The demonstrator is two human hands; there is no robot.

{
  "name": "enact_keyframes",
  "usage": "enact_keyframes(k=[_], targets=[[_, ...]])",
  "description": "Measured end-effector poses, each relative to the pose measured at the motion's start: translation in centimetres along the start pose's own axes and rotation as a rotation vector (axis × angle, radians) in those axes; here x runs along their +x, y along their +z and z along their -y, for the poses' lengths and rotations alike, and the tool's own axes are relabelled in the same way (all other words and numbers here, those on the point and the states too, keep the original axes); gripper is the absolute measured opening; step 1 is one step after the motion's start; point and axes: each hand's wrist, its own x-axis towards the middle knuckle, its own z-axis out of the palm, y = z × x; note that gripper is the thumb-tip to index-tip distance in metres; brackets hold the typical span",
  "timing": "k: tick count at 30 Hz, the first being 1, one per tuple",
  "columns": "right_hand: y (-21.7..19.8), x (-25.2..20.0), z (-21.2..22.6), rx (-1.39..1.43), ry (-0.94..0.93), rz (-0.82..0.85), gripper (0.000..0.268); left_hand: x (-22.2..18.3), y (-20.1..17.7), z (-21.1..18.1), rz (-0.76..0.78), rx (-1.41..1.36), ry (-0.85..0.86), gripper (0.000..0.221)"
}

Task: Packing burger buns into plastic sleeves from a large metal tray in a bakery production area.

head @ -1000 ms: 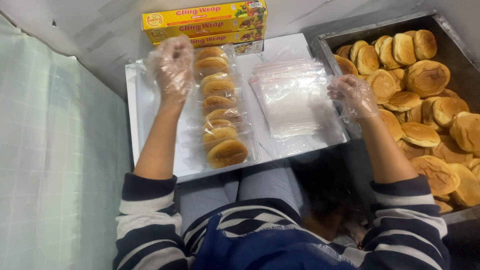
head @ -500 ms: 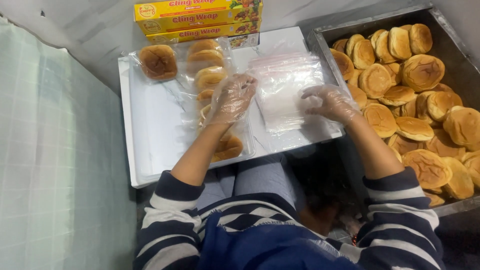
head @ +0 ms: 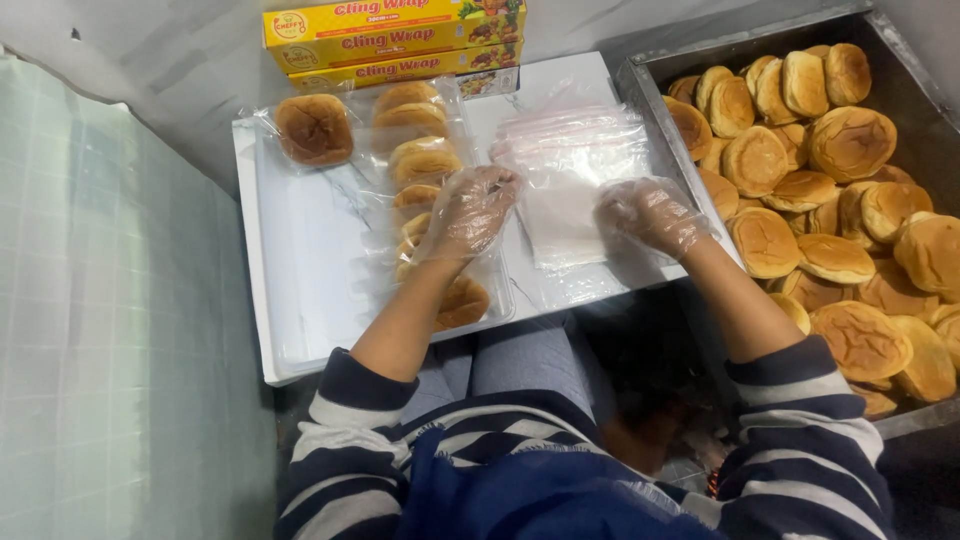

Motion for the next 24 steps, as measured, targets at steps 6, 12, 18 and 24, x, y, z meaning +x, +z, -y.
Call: enact_keyframes(k=[6,12,18,24], targets=[[-2.9,-1.5,4.7,0.155,0.011,0.110,0.029,0.3,-0.6,-0.3,0.003,0.079,-0.008,0.021],[-1.8,-1.4,4.7,0.109,-0.047,0.188,0.037,-0.1,-0.8,-0.5,0.001,0.085,0.029,0.019],[-4.9,-1.7,7.0,0.263,0.037,0.291,0.025,0.2,-0.3,0.0,0.035,0.064,-0.018,0.020],[-5.4,-1.5,6.2,0.367,0.034,0.241,0.022,0.0,0.1,0.1,0.031,0.099,-0.026,0.022]])
